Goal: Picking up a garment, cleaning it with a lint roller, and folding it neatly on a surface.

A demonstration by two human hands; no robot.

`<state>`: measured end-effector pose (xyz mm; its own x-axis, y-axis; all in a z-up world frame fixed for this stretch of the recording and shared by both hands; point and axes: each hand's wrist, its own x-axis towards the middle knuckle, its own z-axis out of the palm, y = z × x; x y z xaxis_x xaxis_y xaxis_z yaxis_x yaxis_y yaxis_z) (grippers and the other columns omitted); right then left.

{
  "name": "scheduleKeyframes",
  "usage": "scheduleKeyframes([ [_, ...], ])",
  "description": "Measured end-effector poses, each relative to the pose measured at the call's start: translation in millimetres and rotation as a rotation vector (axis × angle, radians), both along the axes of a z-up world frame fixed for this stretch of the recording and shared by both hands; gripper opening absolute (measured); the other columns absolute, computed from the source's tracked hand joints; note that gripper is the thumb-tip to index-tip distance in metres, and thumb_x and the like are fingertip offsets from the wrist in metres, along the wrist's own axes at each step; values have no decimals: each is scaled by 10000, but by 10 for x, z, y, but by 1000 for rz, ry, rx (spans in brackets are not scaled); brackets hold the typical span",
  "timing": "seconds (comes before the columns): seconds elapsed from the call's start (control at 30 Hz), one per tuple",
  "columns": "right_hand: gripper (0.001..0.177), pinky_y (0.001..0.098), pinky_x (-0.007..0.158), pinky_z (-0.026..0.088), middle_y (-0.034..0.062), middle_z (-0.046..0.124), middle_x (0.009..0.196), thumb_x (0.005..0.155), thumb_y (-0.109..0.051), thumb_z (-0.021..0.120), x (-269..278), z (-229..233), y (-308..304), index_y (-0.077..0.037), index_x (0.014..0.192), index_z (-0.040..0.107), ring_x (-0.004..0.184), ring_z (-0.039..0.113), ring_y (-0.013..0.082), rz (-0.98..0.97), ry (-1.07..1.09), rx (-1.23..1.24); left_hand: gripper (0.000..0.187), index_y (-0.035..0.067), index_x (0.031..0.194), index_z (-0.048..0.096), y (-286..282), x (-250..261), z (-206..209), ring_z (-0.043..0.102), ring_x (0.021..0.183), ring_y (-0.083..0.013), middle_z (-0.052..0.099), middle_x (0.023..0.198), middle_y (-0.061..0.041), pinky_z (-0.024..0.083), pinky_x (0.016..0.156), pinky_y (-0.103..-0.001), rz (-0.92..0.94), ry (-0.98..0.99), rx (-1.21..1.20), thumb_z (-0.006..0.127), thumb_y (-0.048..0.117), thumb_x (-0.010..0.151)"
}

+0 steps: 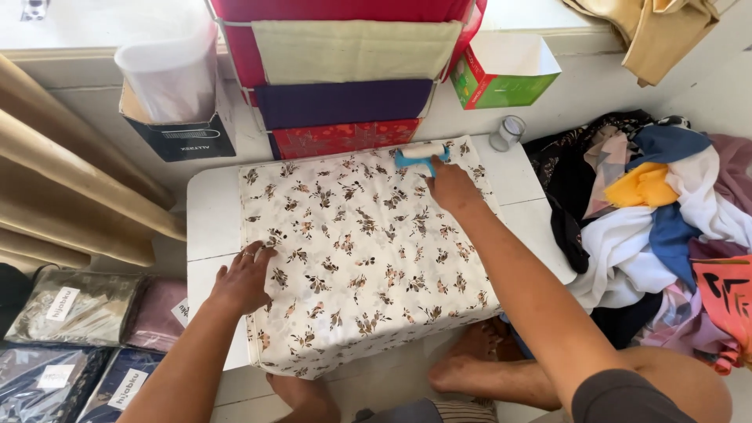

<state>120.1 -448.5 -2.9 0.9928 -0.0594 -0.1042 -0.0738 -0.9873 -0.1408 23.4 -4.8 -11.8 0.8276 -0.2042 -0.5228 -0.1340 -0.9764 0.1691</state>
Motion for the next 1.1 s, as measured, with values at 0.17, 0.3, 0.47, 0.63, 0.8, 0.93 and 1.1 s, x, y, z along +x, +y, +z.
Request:
scheduleKeyframes([
  [0.17, 529, 583, 851, 610, 365, 672, 1131, 1022, -213, 559, 75, -34, 10, 5, 1497, 473, 1042, 705, 497, 40, -29, 97, 924, 215, 1536, 413, 11, 45, -102, 304, 1538, -390, 268, 1672, -149, 396, 1131, -667, -4, -7, 1, 891, 135, 749],
  [0.3, 543, 591, 881, 600, 361, 683, 1142, 1027, -226, 551, -410, 159, 74, -22, 1522, 464, 1070, 697, 489, 5, 3, 150, 911, 195, 1537, 405, 17, 29, -85, 307, 1537, -393, 271, 1669, -165, 408, 1126, -661, -14, -10, 2, 884, 146, 763],
  [0.47, 592, 551, 788, 621, 324, 706, 1092, 996, -236, 546, -1528, 554, 279, -33, 1543, 441, 1000, 727, 447, -55, 110, 304, 930, 191, 1538, 416, 18, -11, 4, 307, 1533, -411, 296, 1663, -180, 440, 1106, -648, -19, -21, -29, 899, 153, 743],
  [0.63, 575, 475, 672, 605, 291, 740, 1022, 992, -260, 547, -2555, 759, 234, -34, 1517, 488, 897, 759, 386, -154, 169, 370, 926, 159, 1562, 352, -22, -74, 119, 297, 1537, -413, 281, 1664, -191, 462, 1097, -639, -18, -21, -33, 859, 147, 787],
  [0.8, 616, 381, 782, 552, 59, 800, 1025, 982, -399, 526, -3027, 538, 78, -185, 1553, 441, 766, 717, 205, -182, 222, 308, 1073, 199, 1614, 84, 76, -36, -49, 140, 1570, -324, -62, 1735, -97, 414, 1136, -564, -32, 65, -14, 829, 174, 841],
  [0.93, 577, 457, 922, 601, 126, 697, 1318, 965, -383, 577, -3097, 228, 314, -203, 1506, 496, 1081, 734, 297, 119, -19, 281, 1096, 219, 1621, 81, 136, -20, -137, 88, 1586, -311, -65, 1735, -79, 382, 1166, -549, -53, 72, -10, 844, 192, 834],
  [1.1, 611, 454, 843, 624, 116, 661, 1356, 1018, -428, 452, -2374, 389, 862, -176, 1571, 384, 1043, 727, 283, 48, 137, 248, 1081, 244, 1629, 85, 105, -52, 61, 41, 1597, -303, -79, 1742, -46, 321, 1209, -573, -33, 118, -11, 821, 130, 845],
])
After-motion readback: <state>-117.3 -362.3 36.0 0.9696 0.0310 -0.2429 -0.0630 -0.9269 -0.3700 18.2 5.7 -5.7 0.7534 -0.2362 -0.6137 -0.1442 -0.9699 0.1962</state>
